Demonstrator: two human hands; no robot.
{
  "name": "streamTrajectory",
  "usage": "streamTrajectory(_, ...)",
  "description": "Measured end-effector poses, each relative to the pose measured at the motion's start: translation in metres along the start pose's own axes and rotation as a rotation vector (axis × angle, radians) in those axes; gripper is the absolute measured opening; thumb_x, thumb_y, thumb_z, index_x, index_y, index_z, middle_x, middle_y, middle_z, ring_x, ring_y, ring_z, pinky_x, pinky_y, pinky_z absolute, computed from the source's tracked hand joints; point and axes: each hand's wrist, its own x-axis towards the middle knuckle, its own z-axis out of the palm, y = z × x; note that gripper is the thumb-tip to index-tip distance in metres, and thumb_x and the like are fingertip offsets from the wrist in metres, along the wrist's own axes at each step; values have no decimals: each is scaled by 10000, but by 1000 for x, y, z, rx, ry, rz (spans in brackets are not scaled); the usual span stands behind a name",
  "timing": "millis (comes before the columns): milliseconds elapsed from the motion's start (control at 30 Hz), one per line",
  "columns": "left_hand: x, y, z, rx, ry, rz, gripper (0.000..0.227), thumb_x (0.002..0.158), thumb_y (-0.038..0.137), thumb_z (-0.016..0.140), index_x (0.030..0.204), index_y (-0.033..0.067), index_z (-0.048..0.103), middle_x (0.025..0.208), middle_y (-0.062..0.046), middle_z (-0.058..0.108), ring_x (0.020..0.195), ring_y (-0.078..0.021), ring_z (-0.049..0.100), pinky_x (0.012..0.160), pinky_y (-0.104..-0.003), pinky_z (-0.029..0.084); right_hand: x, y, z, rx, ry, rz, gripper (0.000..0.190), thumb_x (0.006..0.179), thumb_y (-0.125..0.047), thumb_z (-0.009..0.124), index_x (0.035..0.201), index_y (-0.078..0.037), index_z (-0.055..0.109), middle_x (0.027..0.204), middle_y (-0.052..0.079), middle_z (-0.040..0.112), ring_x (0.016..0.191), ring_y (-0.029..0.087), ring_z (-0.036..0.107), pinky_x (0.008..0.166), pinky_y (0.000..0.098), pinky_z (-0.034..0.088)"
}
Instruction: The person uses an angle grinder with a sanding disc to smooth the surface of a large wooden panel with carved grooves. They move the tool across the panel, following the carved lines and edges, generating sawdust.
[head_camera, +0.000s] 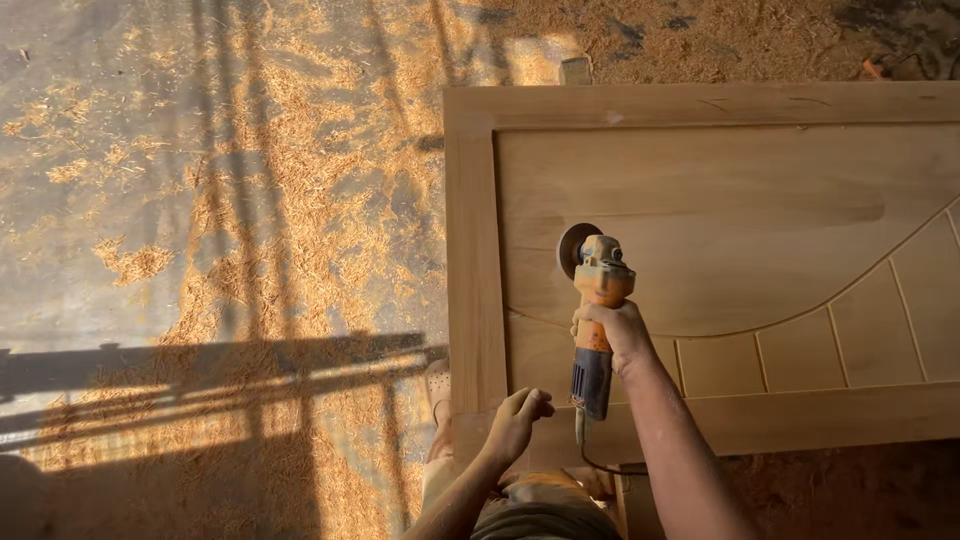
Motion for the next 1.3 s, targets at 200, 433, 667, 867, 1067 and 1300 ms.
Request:
streamTrajectory(200, 120, 56, 5, -214, -13, -329, 737, 1066, 629, 311, 1239, -2, 650, 871, -77, 592, 767, -204, 540, 666, -368, 464, 91, 13, 46, -178, 80, -19, 254, 658, -58, 767, 881, -1, 661, 742, 62, 643, 602, 168, 639, 551, 346, 524)
streamTrajectory(433, 244, 102, 3, -229, 167, -407, 801, 954, 738, 238, 1170, 84, 647, 915, -24, 669, 822, -139, 626, 710, -307, 518, 209, -5, 63, -211, 38, 31, 275, 627, -81, 763, 881, -43, 666, 729, 44, 625, 625, 171, 610, 564, 334, 508)
streamTrajectory(667, 329, 111, 29, -384, 331, -361, 842, 976, 759, 250, 1137, 48, 670, 972, -41, 639, 866, -148, 596, 742, -316, 504, 301, -31, 39, -499, 6, 8, 237, 594, -140, 792, 745, -13, 662, 699, 35, 634, 621, 156, 607, 559, 353, 497)
streamTrajectory(867, 382, 101, 116, -407, 403, -344, 834, 993, 741, 240, 1144, 42, 669, 955, -55, 631, 857, -178, 576, 739, -342, 469, 350, -46, -45, -612, -35, -20, 231, 574, -150, 821, 728, -31, 695, 677, 32, 671, 609, 152, 634, 578, 353, 525)
streamTrajectory(1067, 446, 89, 221, -334, 243, -352, 773, 981, 698, 282, 1270, 75, 638, 1101, -27, 687, 1015, -158, 624, 913, -325, 494, 382, -76, -181, -432, 42, -35, 345, 601, -91, 823, 926, -51, 715, 802, 17, 697, 683, 126, 668, 629, 346, 560)
streamTrajectory(1300, 511, 94, 315, -107, 38, -373, 838, 973, 715, 324, 1300, 13, 645, 1116, -110, 694, 1040, -222, 642, 929, -377, 481, 392, -127, -293, -305, 226, 126, 244, 694, -94, 776, 910, -33, 682, 745, 102, 665, 623, 199, 652, 588, 368, 528)
